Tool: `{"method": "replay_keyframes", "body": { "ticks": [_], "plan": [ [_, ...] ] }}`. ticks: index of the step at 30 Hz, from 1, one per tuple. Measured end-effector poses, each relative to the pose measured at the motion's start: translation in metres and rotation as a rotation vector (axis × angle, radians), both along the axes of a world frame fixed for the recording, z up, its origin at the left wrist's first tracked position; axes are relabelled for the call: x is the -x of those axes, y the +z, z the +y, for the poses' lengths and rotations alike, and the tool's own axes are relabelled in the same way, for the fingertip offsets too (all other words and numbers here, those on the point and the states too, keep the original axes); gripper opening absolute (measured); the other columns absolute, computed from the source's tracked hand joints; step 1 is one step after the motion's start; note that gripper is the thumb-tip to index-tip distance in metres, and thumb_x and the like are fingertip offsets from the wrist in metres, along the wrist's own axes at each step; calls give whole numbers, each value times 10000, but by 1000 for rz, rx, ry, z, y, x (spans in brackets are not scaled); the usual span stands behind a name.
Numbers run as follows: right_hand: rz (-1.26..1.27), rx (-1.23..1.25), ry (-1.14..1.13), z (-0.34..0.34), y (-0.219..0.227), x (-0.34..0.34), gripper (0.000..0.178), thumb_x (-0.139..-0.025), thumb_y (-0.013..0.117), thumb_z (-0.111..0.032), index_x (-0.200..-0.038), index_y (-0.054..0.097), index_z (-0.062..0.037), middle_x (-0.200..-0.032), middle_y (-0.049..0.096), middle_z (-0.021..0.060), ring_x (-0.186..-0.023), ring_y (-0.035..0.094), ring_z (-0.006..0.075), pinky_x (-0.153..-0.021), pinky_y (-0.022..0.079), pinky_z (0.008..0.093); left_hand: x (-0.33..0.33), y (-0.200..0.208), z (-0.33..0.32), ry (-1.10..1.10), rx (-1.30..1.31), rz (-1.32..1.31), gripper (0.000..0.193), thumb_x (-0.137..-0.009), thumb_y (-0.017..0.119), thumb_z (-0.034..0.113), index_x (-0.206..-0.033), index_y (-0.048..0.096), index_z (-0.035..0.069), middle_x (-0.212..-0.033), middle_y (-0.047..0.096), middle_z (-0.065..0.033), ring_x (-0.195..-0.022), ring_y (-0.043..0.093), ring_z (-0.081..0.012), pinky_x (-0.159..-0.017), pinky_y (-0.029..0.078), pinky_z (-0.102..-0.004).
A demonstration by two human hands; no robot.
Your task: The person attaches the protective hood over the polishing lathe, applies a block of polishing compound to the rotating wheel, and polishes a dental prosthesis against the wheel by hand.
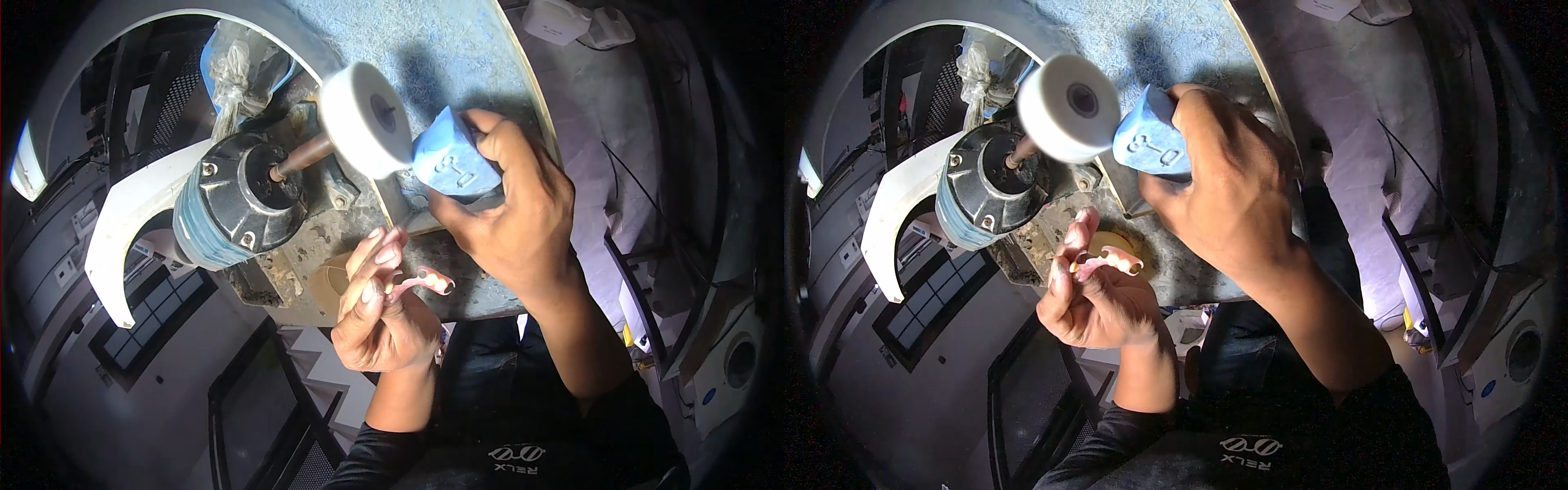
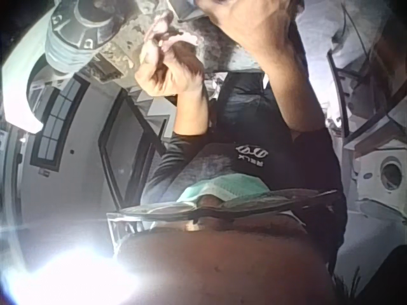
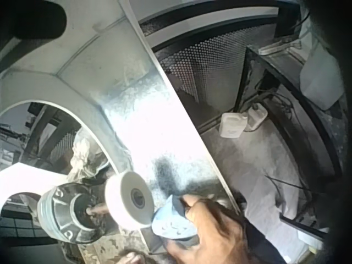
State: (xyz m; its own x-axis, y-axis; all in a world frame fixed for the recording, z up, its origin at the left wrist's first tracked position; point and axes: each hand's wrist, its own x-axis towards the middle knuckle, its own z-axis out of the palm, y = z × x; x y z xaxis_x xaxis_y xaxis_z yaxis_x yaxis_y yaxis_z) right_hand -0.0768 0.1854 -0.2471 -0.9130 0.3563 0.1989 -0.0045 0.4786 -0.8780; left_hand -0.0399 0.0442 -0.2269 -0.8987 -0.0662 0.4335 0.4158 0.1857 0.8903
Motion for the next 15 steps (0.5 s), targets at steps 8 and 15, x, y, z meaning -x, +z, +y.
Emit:
{"method": "replay_keyframes", "body": {
  "ticks": [8, 15],
  "plan": [
    [25, 21, -21, -3, -2, 4, 405, -609, 813, -42, -918, 554, -10, -1008, 684, 151, -832, 683, 317, -731, 534, 347, 4, -3, 6, 41, -104, 1, 177, -915, 602, 64, -1089, 596, 35, -990, 656, -288, -1028, 623, -461, -866, 532, -570],
    [23, 22, 19, -2, 1, 3, 404, -591, 802, -23, -908, 554, 5, -995, 682, 154, -813, 677, 305, -718, 532, 352, 9, -9, 2, -51, -85, -56, 163, -970, 493, 29, -1132, 490, 15, -1127, 591, -305, -1067, 615, -415, -937, 491, -584]
  ]
}}
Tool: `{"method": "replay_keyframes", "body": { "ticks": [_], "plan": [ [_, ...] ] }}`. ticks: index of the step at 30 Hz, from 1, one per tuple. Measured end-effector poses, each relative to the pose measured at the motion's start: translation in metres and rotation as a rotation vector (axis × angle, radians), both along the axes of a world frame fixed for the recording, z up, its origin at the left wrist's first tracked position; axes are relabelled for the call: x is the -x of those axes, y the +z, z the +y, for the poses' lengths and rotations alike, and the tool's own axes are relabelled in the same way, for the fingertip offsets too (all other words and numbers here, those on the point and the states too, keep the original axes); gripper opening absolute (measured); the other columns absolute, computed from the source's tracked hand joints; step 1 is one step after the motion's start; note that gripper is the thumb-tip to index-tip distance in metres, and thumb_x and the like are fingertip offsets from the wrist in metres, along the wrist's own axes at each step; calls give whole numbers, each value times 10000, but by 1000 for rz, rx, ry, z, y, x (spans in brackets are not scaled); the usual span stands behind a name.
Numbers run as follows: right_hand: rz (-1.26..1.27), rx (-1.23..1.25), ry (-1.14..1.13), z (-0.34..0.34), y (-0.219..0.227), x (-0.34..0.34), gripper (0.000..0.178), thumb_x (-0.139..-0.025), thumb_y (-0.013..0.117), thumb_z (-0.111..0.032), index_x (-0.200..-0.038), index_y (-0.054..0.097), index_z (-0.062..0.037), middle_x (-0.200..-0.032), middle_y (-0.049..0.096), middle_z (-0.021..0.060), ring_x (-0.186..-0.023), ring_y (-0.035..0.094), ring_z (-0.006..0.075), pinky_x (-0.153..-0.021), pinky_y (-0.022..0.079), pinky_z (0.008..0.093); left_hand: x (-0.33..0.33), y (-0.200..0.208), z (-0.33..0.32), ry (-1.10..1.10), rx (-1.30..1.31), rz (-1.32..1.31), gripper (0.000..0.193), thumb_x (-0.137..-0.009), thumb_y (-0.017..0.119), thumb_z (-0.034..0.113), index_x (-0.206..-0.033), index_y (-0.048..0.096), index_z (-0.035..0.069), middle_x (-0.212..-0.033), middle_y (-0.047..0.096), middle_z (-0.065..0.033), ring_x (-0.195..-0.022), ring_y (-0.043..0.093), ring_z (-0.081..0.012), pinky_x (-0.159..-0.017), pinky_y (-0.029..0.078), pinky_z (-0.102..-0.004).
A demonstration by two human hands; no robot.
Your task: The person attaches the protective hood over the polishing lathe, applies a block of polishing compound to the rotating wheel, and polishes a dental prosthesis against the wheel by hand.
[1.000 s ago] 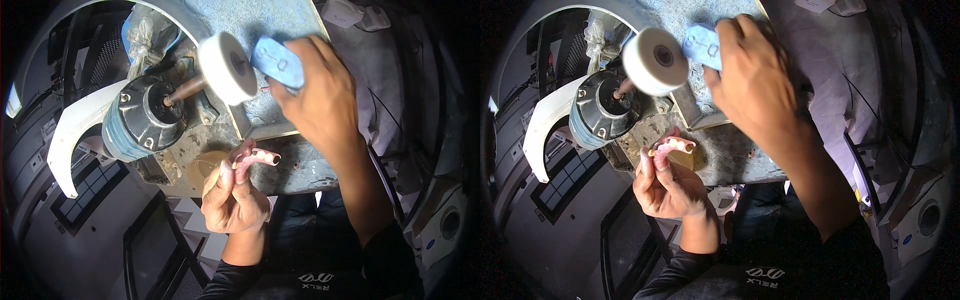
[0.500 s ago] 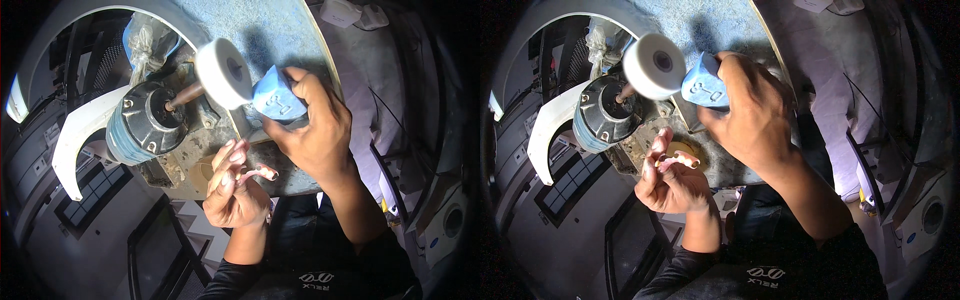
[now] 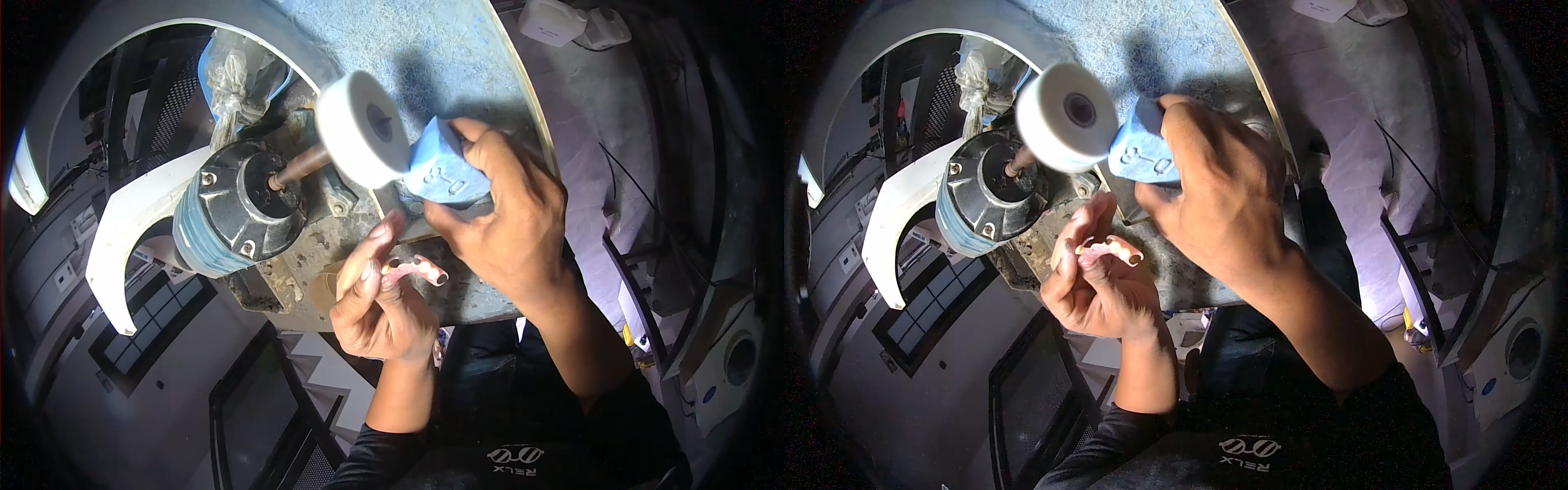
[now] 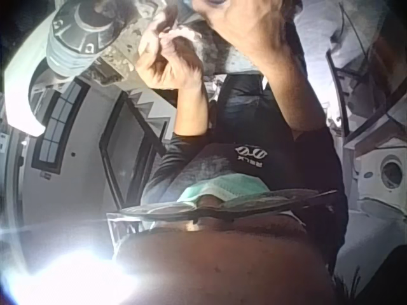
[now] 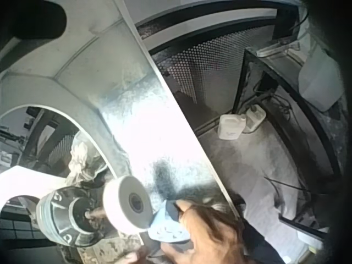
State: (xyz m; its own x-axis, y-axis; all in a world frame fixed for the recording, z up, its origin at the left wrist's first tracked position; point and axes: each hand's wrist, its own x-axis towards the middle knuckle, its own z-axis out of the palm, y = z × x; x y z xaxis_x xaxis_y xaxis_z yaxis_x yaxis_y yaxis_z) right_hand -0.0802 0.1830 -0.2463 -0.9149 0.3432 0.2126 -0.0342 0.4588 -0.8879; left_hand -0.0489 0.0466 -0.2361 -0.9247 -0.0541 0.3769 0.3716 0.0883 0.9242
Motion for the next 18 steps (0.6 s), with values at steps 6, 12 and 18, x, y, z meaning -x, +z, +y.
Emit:
{"method": "replay_keyframes", "body": {
  "ticks": [6, 12, 18],
  "plan": [
    [1, 3, -8, -1, 3, -5, 410, -575, 806, -21, -906, 565, 12, -995, 679, 162, -808, 670, 304, -710, 530, 356, 3, -11, 9, 11, -73, -28, 124, -956, 514, 13, -1077, 530, -12, -1140, 578, -335, -1060, 621, -417, -846, 569, -481],
    [15, -13, -2, 0, 4, -2, 415, -574, 822, -39, -904, 575, 9, -964, 683, 159, -786, 673, 299, -691, 531, 348, 4, -11, 11, 34, -41, -57, 123, -937, 556, 18, -1048, 533, -29, -1107, 602, -346, -1054, 634, -387, -908, 534, -455],
    [-48, -43, 21, 4, 6, -3, 476, -580, 841, -70, -984, 603, 14, -873, 662, 144, -763, 674, 283, -674, 529, 345, 2, -14, 13, 36, -39, -72, 126, -943, 547, 19, -1052, 526, -40, -1119, 596, -353, -1077, 620, -403, -911, 528, -456]
  ]
}}
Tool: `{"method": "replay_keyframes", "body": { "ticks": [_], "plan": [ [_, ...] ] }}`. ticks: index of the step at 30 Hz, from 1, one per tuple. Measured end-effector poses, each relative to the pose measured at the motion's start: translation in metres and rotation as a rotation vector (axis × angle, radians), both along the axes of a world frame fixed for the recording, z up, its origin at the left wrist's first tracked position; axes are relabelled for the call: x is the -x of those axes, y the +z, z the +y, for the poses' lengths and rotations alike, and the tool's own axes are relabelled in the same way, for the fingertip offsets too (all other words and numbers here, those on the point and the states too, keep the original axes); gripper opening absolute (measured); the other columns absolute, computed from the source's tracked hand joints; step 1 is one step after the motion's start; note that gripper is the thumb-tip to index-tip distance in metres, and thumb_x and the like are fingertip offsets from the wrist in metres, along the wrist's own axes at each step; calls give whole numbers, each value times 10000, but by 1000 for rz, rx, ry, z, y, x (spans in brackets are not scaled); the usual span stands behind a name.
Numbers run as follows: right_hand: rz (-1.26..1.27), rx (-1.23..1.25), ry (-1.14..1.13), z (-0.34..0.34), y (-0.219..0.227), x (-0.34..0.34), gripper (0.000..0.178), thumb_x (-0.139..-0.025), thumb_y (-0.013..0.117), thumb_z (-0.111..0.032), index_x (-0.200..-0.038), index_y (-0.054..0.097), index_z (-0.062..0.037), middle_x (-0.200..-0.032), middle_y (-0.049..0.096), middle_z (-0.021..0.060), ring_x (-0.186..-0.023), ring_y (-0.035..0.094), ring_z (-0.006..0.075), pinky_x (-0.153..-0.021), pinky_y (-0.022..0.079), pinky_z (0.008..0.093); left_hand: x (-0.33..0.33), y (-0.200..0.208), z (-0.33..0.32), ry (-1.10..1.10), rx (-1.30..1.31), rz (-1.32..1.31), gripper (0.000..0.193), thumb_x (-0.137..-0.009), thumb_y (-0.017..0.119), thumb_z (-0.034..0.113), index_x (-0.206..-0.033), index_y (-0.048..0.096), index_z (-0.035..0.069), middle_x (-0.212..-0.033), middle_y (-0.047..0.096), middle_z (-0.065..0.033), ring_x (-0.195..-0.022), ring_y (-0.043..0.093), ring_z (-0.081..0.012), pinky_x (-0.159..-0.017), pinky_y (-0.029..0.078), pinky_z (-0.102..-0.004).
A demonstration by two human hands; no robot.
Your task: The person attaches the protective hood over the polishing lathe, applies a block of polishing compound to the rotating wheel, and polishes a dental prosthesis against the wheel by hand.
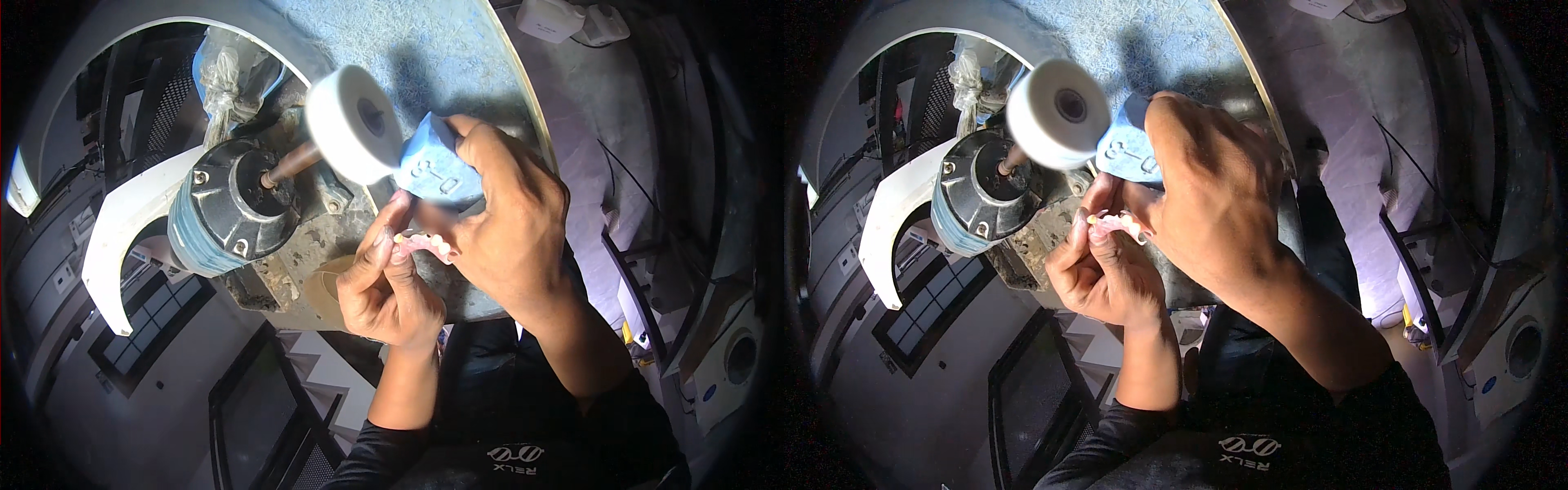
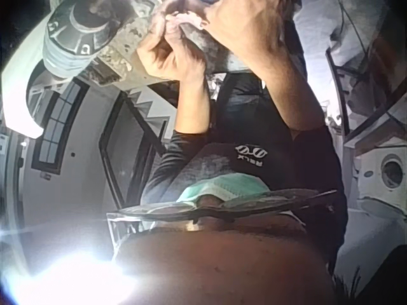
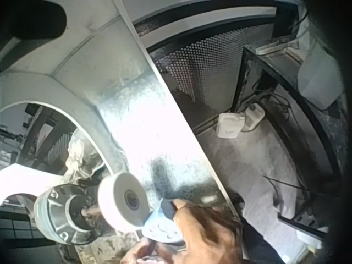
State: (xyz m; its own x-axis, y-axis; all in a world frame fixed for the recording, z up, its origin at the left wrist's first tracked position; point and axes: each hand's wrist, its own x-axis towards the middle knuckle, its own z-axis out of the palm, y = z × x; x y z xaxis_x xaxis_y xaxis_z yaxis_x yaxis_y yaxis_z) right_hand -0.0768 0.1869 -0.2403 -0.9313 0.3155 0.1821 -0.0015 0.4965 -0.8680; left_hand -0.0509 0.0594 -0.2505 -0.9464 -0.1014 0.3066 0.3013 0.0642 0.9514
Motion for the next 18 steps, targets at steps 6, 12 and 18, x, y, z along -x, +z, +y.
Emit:
{"method": "replay_keyframes", "body": {
  "ticks": [6, 12, 18],
  "plan": [
    [-20, -13, -6, -3, 4, 2, 519, -583, 856, -108, -1022, 609, 16, -824, 642, 134, -756, 673, 274, -667, 526, 340, 3, 2, 0, 0, 36, -5, 131, -942, 551, 17, -1056, 524, -41, -1123, 595, -354, -1086, 617, -395, -911, 526, -451],
    [-33, -63, 7, -2, 2, 2, 534, -580, 868, -144, -1020, 607, 9, -825, 645, 127, -762, 663, 288, -668, 520, 354, 0, 3, 0, 31, 32, -53, 135, -953, 556, 55, -1032, 501, -39, -1097, 608, -331, -1075, 624, -367, -972, 483, -491],
    [-55, -97, 15, 0, 6, 6, 472, -604, 832, -102, -1004, 599, -9, -834, 652, 126, -773, 658, 306, -683, 517, 376, 2, 1, 3, 50, -54, -45, 110, -936, 542, -29, -1044, 533, -51, -1092, 613, -322, -1023, 647, -345, -869, 550, -405]
  ]
}}
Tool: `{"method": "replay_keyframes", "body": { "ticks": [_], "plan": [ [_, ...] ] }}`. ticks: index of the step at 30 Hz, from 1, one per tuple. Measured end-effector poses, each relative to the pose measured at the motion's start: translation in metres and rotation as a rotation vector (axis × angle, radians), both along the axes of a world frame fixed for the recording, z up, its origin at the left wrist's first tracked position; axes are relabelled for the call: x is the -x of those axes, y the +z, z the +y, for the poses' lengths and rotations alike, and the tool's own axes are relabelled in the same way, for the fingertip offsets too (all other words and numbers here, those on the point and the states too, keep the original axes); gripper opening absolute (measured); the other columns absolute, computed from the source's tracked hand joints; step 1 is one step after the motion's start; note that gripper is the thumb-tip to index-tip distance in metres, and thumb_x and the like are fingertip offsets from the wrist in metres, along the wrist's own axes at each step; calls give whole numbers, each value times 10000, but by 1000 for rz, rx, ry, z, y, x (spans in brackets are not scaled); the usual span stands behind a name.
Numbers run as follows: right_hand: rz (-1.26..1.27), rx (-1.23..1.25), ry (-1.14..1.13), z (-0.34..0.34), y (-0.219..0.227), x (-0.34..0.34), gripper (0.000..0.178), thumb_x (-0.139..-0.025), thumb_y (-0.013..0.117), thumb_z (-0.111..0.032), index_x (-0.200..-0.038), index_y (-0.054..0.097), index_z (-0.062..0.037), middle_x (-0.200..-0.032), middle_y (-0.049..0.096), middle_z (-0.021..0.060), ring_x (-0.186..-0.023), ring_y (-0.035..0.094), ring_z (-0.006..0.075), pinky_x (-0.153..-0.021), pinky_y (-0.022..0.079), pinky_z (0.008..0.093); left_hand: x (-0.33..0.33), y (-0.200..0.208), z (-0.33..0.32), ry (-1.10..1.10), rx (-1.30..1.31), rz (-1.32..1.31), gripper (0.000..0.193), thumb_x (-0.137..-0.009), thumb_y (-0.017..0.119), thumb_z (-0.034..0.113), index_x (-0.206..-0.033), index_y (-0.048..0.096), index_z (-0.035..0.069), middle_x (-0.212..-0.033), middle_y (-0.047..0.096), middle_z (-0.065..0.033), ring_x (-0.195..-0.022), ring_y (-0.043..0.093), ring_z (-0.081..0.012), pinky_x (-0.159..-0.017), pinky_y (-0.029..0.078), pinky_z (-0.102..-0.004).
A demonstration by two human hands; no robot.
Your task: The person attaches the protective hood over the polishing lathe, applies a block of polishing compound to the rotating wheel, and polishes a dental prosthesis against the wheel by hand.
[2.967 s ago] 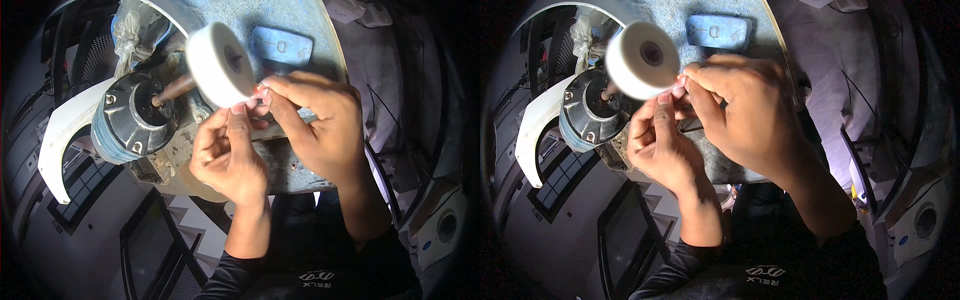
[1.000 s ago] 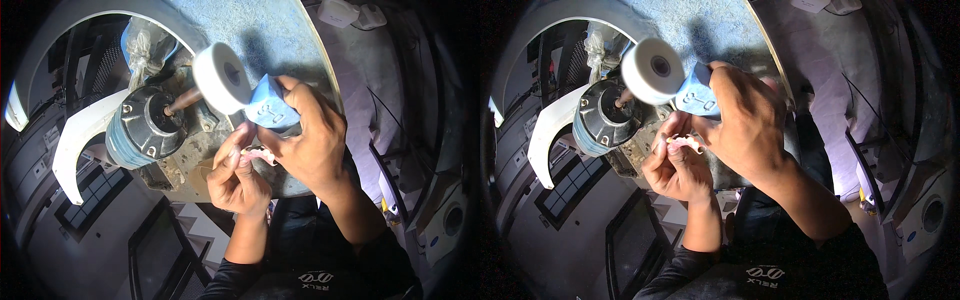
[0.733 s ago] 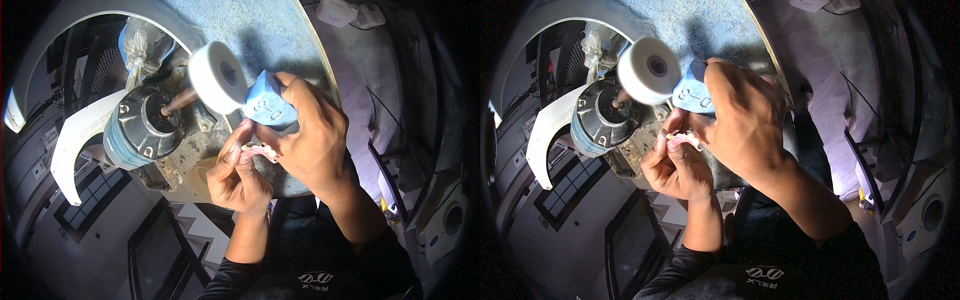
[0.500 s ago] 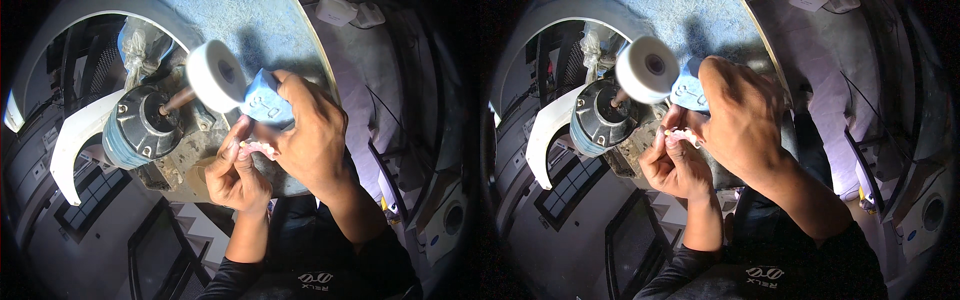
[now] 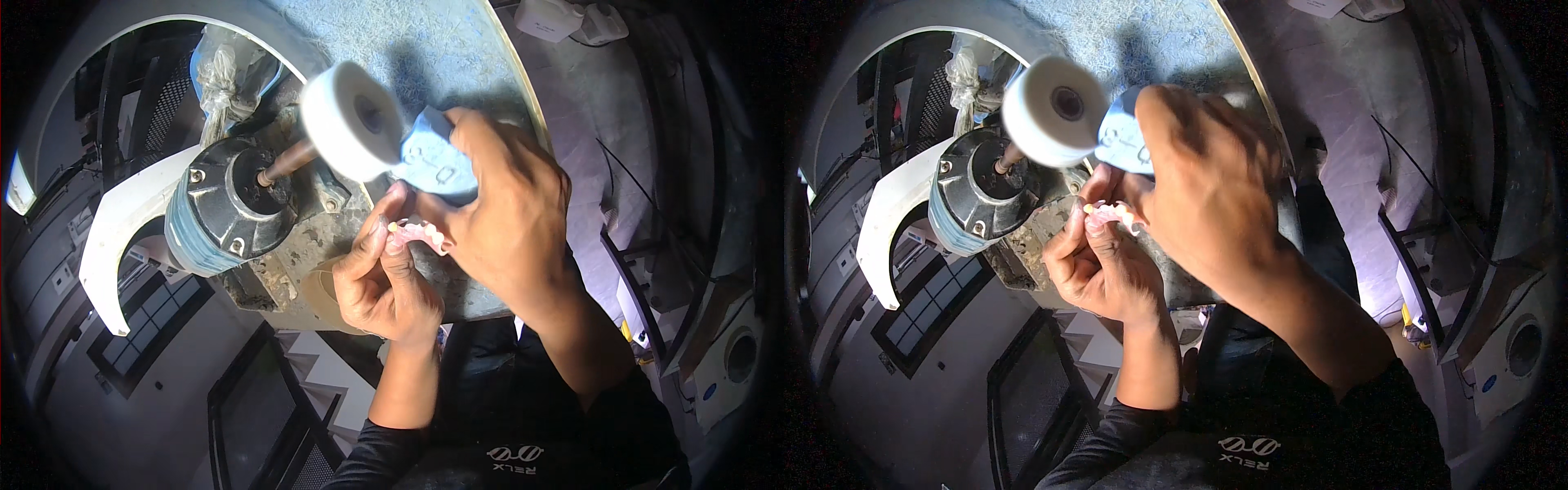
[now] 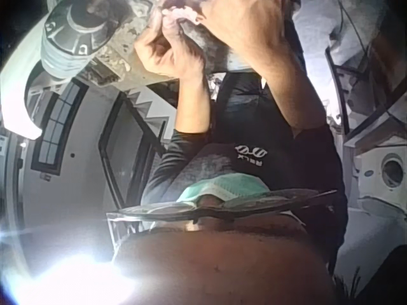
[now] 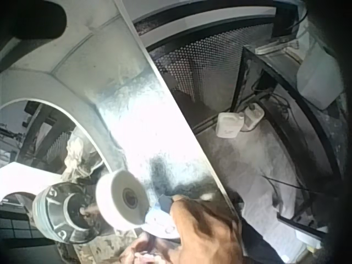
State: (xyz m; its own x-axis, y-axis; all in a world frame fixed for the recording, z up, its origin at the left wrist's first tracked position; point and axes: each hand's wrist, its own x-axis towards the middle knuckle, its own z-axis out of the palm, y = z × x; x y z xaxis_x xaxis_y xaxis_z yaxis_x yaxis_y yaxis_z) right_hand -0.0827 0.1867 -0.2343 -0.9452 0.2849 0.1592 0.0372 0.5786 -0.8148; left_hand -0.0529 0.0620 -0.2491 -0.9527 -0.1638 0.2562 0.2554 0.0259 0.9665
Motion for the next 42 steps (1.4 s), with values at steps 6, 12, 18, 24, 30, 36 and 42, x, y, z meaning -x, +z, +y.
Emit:
{"method": "replay_keyframes", "body": {
  "ticks": [6, 12, 18, 24, 30, 36, 42],
  "plan": [
    [-37, -192, -51, 19, -12, 27, 421, -643, 765, -31, -1026, 590, -31, -942, 666, 126, -895, 640, 341, -795, 504, 410, 2, 2, 6, 119, 83, -76, 95, -940, 520, -50, -1020, 521, -102, -887, 633, -216, -809, 661, -259, -747, 584, -397],
    [168, -155, 68, 21, -1, 8, 312, -720, 690, 30, -1025, 629, 5, -946, 664, 146, -888, 645, 342, -807, 504, 387, 6, -1, 7, 190, 258, -59, 112, -931, 544, -56, -1014, 547, -131, -906, 645, -207, -797, 683, -238, -708, 597, -331],
    [-137, 481, 282, 17, -8, -4, 162, -804, 635, 48, -963, 668, 47, -931, 681, 145, -836, 675, 222, -736, 512, 297, 13, 0, 19, 193, 242, -101, 116, -925, 551, -63, -1024, 554, -122, -924, 655, -205, -816, 681, -216, -728, 591, -312],
    [-68, 490, 221, 14, -14, 5, 137, -829, 632, 40, -959, 673, 52, -923, 691, 151, -810, 680, 223, -707, 517, 288, 21, -2, 28, 220, 99, -149, 74, -916, 569, -65, -981, 577, -98, -921, 671, -196, -804, 674, -191, -738, 567, -278],
    [-17, 342, 189, 8, -10, 12, 105, -808, 646, 14, -904, 673, 51, -857, 690, 156, -760, 687, 255, -675, 523, 312, 25, -1, 29, 256, 41, -157, 29, -916, 566, -63, -931, 576, -86, -911, 675, -197, -784, 676, -189, -720, 564, -279],
    [1, 312, 181, 7, -15, 17, 116, -793, 648, 5, -896, 670, 53, -830, 688, 157, -739, 688, 265, -664, 524, 316, 30, 1, 31, 279, 81, -225, 36, -910, 593, -34, -903, 584, -67, -847, 686, -176, -746, 666, -160, -684, 539, -247],
    [-15, 320, 184, 6, -15, 20, 115, -794, 642, 16, -895, 668, 64, -834, 690, 165, -743, 690, 261, -670, 524, 307, 32, 3, 26, 273, 178, -275, 38, -907, 598, -30, -912, 582, -64, -834, 687, -169, -727, 658, -144, -681, 527, -233]
  ]
}}
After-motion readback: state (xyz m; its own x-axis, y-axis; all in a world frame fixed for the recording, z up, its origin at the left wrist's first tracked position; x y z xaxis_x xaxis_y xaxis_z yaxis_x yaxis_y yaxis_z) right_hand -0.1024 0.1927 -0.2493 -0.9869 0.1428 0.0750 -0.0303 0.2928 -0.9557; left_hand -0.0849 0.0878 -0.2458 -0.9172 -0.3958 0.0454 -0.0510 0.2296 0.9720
